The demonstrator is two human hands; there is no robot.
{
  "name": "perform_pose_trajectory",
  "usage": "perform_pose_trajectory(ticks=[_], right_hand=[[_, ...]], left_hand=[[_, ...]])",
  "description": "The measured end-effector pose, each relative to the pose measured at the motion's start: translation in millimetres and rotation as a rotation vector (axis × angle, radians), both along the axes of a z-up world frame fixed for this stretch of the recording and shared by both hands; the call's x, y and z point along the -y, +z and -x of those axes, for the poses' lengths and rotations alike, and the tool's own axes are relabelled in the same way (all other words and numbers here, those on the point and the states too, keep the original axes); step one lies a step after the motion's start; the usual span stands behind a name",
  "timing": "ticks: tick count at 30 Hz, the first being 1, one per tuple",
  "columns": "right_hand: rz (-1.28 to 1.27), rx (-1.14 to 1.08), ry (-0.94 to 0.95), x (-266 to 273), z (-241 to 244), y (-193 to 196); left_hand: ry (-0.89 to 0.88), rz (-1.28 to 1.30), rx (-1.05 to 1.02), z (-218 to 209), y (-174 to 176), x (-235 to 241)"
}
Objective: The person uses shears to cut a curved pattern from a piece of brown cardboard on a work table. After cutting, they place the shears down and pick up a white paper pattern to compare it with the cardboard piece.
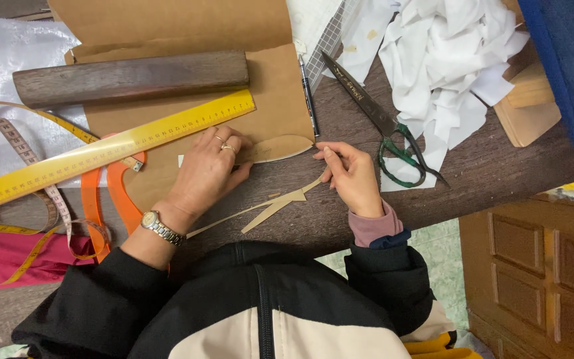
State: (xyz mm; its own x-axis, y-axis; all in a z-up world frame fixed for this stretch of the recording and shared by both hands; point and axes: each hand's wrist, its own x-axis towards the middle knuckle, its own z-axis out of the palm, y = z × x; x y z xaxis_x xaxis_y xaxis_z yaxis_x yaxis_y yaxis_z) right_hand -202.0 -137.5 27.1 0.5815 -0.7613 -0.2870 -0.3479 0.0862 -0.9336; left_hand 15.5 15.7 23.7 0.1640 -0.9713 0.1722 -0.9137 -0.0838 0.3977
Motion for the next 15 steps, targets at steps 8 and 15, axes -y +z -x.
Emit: perform_pose_trajectory(ticks=[8,15], right_hand=[[-0.016,0.001,0.003,-0.4,0.6,-2.5],[0.0,-0.012,0.015,0.5,-0.8,1.4]], left_hand=[[0.035,-0.009,0.057,-24.0,-3.3,9.6],[0.055,0.04,0.089,-35.1,-5.9,15.5]])
